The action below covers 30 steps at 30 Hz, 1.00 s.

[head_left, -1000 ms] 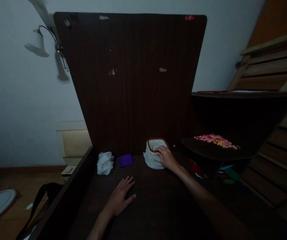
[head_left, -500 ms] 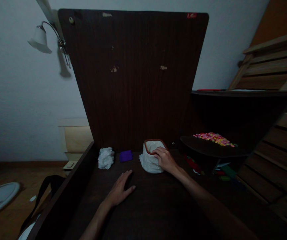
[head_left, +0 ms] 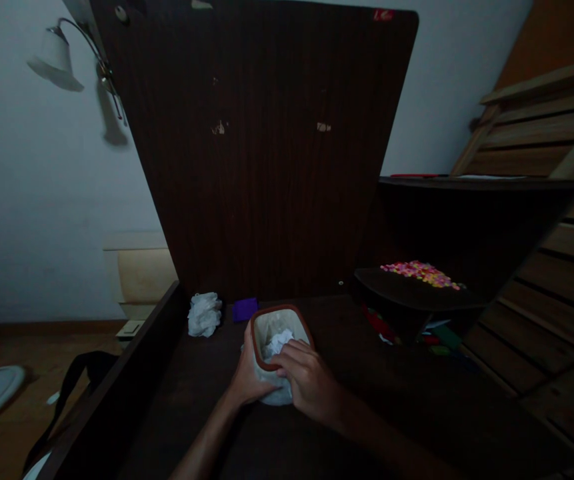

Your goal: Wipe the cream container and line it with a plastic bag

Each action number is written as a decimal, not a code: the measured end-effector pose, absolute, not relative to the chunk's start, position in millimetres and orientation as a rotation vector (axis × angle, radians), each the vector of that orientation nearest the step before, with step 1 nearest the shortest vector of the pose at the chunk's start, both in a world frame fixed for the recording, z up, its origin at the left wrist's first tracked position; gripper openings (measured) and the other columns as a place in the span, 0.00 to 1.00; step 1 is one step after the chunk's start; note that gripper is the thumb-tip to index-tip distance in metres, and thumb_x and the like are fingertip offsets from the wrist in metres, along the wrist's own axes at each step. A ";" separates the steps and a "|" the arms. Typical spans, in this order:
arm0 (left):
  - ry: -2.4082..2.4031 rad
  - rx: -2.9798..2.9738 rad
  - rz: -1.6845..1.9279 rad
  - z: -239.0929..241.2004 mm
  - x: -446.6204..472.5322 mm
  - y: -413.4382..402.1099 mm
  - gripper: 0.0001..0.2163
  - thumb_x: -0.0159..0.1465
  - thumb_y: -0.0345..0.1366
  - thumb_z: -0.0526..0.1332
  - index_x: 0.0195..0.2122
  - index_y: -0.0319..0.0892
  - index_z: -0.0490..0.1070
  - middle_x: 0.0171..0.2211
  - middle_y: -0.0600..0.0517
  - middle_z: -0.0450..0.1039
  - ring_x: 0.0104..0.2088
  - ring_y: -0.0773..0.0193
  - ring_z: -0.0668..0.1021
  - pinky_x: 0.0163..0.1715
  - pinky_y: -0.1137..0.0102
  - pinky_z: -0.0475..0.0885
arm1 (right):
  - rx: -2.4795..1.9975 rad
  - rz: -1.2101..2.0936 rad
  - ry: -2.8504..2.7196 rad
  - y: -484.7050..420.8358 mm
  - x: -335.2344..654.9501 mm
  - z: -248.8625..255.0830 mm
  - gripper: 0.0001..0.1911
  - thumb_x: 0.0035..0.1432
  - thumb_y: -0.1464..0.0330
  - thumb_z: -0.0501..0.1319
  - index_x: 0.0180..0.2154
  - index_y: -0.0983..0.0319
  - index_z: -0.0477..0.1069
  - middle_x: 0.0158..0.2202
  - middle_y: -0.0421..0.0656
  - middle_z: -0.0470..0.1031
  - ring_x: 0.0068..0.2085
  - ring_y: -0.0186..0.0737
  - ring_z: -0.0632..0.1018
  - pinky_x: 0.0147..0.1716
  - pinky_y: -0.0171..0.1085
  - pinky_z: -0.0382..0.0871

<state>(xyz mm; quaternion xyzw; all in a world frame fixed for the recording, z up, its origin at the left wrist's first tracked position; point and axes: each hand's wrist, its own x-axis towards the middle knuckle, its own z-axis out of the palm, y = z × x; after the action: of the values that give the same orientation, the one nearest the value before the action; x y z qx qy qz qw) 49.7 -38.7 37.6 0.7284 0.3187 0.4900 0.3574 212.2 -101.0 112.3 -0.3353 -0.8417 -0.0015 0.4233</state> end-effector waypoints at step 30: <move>0.720 1.933 1.201 38.2 32.7 -42.4 0.62 0.48 0.55 0.75 0.73 0.45 0.33 0.71 0.35 0.51 0.68 0.30 0.61 0.67 0.39 0.59 | -1.041 -0.089 -1.944 -79.9 274.8 213.7 0.09 0.64 0.75 0.59 0.40 0.60 0.76 0.36 0.44 0.80 0.39 0.43 0.77 0.40 0.41 0.71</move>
<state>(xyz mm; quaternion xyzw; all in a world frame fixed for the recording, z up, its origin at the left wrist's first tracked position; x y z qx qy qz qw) 32.7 -42.4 38.2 0.7529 0.2803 0.4679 0.3684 274.8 -79.9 213.7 -0.4211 -0.7864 -0.0359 0.4505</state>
